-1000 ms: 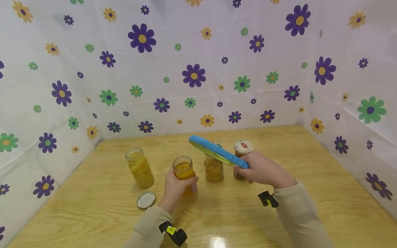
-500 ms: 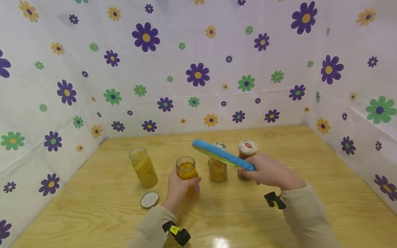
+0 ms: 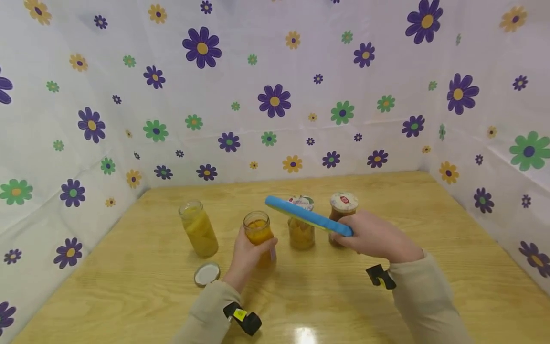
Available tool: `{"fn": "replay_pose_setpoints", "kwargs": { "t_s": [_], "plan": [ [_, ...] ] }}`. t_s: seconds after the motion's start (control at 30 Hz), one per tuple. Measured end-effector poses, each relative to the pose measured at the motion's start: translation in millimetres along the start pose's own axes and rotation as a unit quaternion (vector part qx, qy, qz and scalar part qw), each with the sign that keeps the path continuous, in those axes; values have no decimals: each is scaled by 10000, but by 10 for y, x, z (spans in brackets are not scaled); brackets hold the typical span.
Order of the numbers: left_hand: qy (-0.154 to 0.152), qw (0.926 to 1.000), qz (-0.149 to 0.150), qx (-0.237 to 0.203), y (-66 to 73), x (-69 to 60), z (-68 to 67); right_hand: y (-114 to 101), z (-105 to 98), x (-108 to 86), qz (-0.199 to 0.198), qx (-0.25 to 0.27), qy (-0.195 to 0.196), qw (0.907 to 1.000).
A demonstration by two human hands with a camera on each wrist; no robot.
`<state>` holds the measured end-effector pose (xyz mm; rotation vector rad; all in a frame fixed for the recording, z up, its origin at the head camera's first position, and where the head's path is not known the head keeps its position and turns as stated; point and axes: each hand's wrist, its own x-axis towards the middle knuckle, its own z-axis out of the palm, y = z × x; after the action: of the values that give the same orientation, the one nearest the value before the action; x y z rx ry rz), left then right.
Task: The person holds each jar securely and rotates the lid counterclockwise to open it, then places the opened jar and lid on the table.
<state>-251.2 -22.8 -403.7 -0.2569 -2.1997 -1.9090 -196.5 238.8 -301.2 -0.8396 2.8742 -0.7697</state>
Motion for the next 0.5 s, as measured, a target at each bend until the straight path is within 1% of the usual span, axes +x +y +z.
{"fn": "replay_pose_setpoints", "kwargs": {
  "t_s": [0.1, 0.17, 0.27, 0.37, 0.43, 0.5],
  "plan": [
    [-108, 9999, -99, -6, -18, 24, -40, -7, -5, 3, -32, -11, -4, 10000],
    [-181, 9997, -129, 133, -23, 50, -77, -13, -5, 12, -48, -26, 5, 10000],
    [-231, 9980, -189, 560, -23, 88, -130, -20, -4, 21, -29, -29, 5, 10000],
    [-226, 9942, -328, 995, -12, 110, -167, -21, -3, 16, -5, -17, -16, 10000],
    [-213, 9918, -426, 1184, -2, 121, -183, -18, -1, 9, 18, -7, -22, 10000],
    [-213, 9910, -432, 1248, -3, 140, -197, -11, 1, 2, 34, -5, -39, 10000]
  ]
}}
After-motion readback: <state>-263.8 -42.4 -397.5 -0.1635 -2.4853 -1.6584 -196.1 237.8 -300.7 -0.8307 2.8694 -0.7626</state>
